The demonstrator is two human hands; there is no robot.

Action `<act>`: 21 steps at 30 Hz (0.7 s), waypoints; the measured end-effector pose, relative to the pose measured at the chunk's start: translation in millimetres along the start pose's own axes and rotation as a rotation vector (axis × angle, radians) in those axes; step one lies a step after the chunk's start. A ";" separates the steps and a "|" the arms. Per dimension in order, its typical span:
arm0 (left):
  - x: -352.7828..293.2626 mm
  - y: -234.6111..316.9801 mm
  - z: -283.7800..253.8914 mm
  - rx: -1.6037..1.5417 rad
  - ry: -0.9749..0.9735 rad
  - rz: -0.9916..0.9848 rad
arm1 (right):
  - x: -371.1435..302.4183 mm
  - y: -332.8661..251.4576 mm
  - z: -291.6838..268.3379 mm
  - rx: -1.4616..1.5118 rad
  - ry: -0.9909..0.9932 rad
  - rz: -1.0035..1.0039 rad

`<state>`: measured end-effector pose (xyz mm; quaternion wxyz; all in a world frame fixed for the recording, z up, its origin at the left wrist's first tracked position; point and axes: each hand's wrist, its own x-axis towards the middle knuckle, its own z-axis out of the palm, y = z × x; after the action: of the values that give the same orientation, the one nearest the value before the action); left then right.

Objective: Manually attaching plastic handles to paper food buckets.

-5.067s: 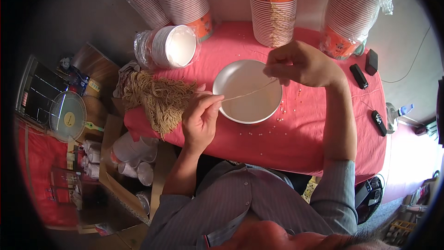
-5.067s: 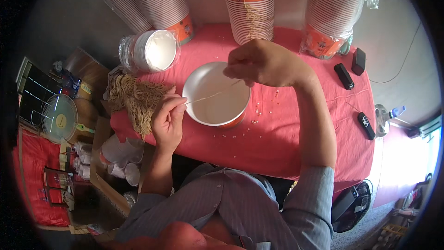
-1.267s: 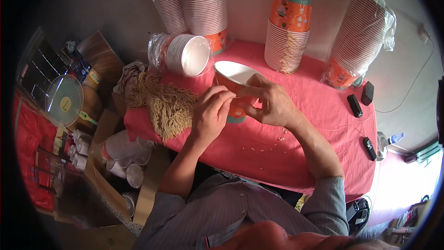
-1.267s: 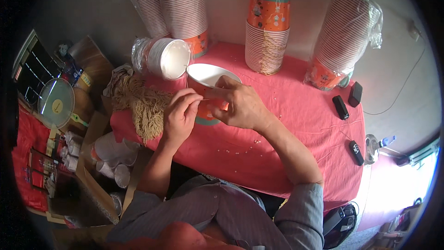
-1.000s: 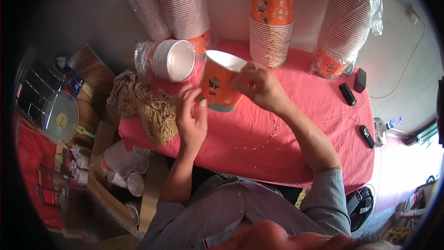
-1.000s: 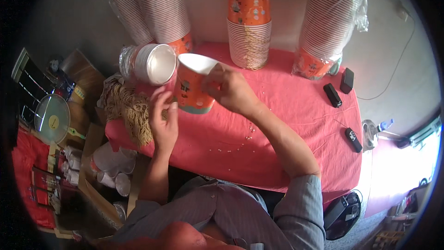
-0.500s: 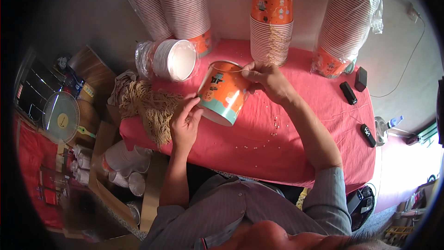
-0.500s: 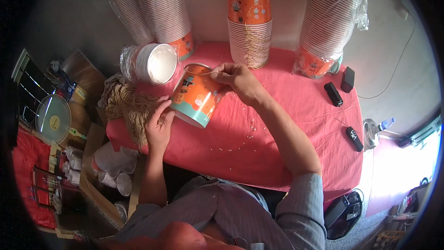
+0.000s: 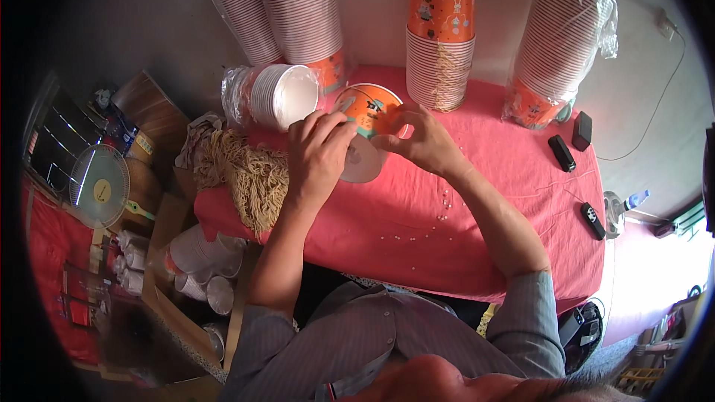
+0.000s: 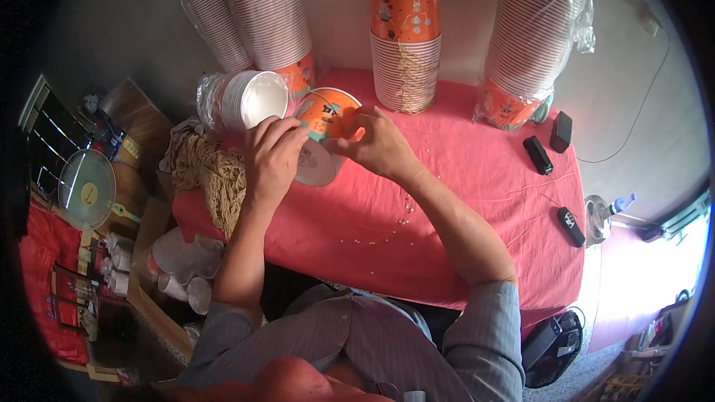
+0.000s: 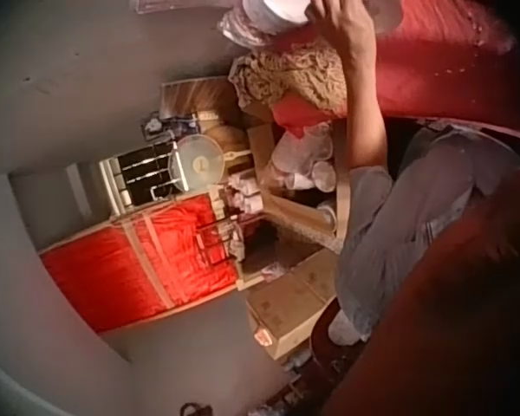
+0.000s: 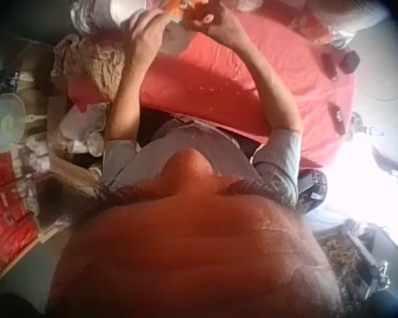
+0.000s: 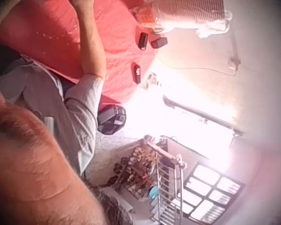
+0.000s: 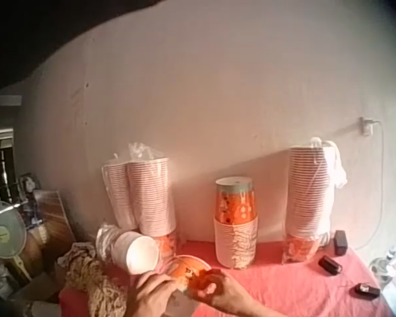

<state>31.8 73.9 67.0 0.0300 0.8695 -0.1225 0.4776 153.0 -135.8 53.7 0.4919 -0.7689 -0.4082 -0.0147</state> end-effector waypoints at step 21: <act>-180.3 25.5 -16.6 -0.371 -0.100 -0.569 | 57.6 -30.5 -172.0 0.678 0.461 0.339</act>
<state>-80.7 85.2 -76.7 0.3137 0.8708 0.0390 0.3765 237.0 -227.1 189.5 0.7900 -0.5967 -0.1379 0.0298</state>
